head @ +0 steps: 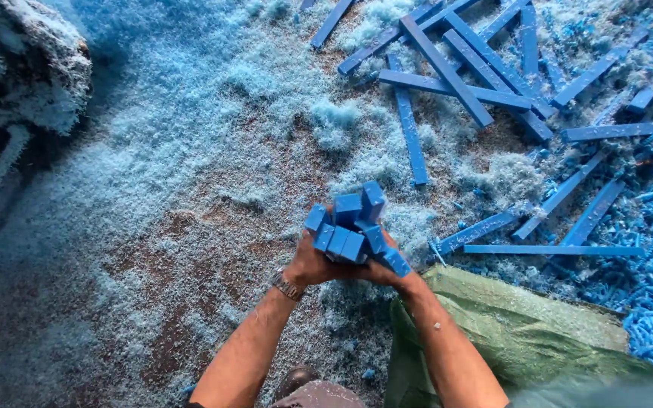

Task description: Collecting blue plastic strips from the floor and putting them into a green sack.

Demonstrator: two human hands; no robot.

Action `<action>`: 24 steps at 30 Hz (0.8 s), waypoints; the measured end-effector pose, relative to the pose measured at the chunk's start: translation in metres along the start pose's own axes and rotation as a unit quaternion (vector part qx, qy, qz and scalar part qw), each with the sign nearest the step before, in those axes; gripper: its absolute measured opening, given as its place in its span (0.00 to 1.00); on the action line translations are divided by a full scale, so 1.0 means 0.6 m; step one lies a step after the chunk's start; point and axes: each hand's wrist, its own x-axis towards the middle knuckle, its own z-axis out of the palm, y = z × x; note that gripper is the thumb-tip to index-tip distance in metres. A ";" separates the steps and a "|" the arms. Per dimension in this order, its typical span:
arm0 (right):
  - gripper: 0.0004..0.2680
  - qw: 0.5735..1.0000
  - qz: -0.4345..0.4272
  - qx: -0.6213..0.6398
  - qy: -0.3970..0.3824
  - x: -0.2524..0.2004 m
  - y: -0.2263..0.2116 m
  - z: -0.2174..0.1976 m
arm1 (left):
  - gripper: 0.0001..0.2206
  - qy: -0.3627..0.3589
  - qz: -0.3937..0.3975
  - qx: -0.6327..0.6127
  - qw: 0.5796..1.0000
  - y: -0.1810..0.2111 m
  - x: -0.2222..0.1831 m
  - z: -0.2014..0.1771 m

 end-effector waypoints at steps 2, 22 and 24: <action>0.28 0.998 0.062 0.000 0.011 0.003 0.049 0.024 | 0.50 0.040 0.000 0.104 0.994 -0.018 -0.002 0.013; 0.28 0.986 -0.063 0.048 0.149 -0.006 -0.055 -0.001 | 0.47 0.067 0.150 0.132 0.978 0.054 0.014 0.018; 0.27 0.988 -0.066 0.034 0.132 0.003 -0.027 0.017 | 0.45 0.092 0.124 0.120 0.981 0.061 0.022 0.014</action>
